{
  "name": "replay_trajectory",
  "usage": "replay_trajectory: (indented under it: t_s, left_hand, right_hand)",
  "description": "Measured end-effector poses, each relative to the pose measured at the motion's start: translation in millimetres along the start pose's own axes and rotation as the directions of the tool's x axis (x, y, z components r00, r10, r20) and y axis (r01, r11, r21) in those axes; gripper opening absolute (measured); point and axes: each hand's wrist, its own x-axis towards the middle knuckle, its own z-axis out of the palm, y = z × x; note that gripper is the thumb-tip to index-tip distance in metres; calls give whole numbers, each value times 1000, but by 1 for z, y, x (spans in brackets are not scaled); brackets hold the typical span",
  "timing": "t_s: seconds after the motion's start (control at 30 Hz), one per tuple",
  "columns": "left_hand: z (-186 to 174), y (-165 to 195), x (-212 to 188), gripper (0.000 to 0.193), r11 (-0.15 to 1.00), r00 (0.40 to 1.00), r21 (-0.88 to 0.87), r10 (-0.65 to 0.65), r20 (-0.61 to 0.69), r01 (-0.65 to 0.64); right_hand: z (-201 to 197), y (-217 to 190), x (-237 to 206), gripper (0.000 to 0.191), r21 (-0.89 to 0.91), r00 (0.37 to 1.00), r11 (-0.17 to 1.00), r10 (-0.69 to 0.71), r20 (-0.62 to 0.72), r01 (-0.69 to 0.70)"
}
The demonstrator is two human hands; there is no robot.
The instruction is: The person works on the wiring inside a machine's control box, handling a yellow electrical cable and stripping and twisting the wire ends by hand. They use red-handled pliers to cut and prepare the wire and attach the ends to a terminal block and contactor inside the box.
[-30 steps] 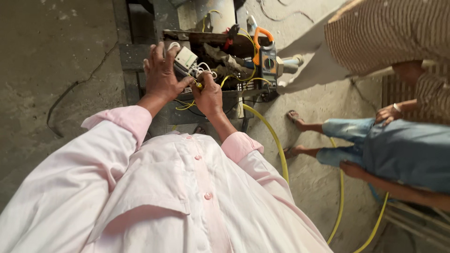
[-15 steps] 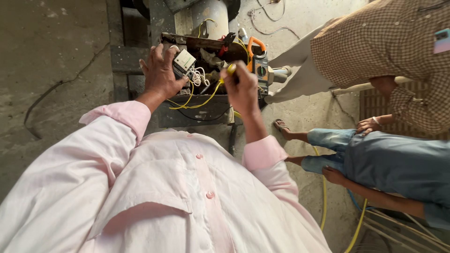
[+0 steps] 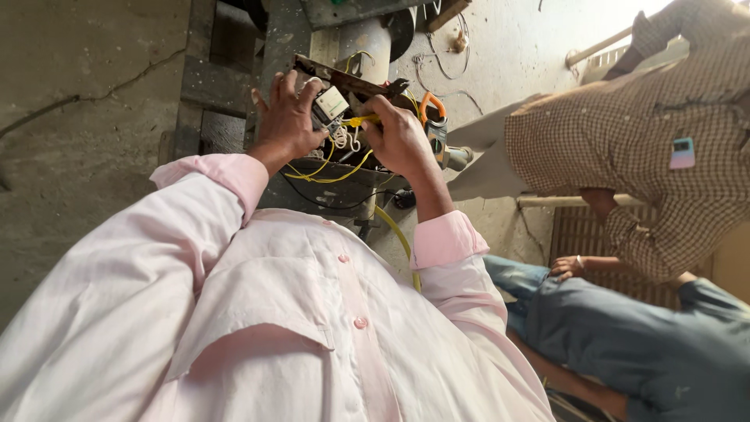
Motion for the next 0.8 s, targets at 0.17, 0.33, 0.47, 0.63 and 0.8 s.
replay_trajectory:
  t_s: [0.17,0.33,0.47,0.63,0.8]
  left_hand:
    - [-1,0,2,87,1000,1000,5,-1,13,1]
    - [0,-1,2,85,1000,999,1,-18,28,18]
    - [4,-3,2,86,1000,1000,-2,21,-16,-21]
    - [7,-4,2,88,1000,1000,-21,16,-7,-16]
    - [5,-4,2,87,1000,1000,-9,10,2,-10]
  right_hand:
    - [8,0,4,20,-27,997,997,-75,-8,75]
    - [21,2,7,18,-15,996,997,-79,-34,78]
    - [27,6,6,18,-69,991,992,-107,-79,102]
    - [30,11,4,18,-139,998,990,-12,-69,2]
    - [38,13,5,22,-330,993,944,-40,-108,2]
